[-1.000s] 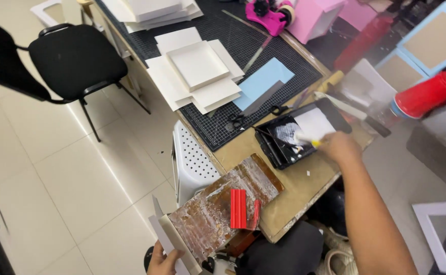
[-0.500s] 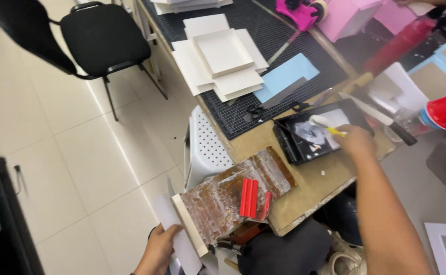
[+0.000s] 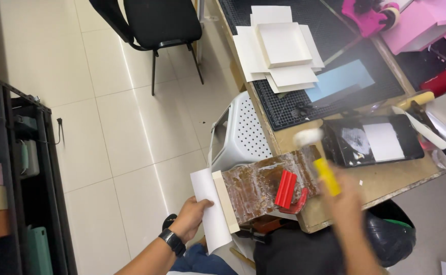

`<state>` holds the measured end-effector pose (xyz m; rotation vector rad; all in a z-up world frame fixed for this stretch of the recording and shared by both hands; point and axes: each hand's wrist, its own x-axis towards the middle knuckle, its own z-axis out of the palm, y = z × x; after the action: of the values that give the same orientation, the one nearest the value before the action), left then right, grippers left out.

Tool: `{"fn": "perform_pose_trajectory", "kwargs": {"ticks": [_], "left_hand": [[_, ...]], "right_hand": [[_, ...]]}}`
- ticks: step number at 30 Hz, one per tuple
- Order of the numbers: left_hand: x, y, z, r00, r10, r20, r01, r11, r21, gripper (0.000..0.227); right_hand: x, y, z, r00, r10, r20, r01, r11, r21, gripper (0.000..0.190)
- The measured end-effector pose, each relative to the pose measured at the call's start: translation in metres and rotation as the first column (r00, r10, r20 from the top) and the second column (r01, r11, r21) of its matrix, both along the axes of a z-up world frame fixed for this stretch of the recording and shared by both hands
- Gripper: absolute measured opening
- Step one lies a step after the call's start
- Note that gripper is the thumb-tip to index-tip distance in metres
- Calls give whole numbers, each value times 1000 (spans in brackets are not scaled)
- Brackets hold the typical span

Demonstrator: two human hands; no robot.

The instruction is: Applying glue to small paper strips and adhering them to a larger component

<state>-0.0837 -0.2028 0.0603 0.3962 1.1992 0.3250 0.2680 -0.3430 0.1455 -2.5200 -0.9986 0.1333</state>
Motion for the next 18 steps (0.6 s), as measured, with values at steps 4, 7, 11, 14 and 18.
{"fn": "perform_pose_trajectory", "kwargs": {"ticks": [4,7,11,14,18], "left_hand": [[-7,-1,-20,995,63,81,-59,997,-49,38],[-8,1,-19,989,69,131,-59,995,-78,40],[-10,-5,-39,990,47,131,-39,997,-59,35],[-5,-4,-58,983,75,167,-65,996,-63,30],[-6,-5,-57,975,98,197,-85,994,-75,31]], "right_hand": [[-152,-21,-20,920,368,134,-385,913,138,47],[-208,-29,-27,884,356,303,-356,933,-55,56],[-237,-48,-32,891,322,319,-306,947,-101,53],[-238,-34,-46,825,362,433,-335,932,-140,60],[-251,23,-55,736,324,594,-366,929,-52,44]]}}
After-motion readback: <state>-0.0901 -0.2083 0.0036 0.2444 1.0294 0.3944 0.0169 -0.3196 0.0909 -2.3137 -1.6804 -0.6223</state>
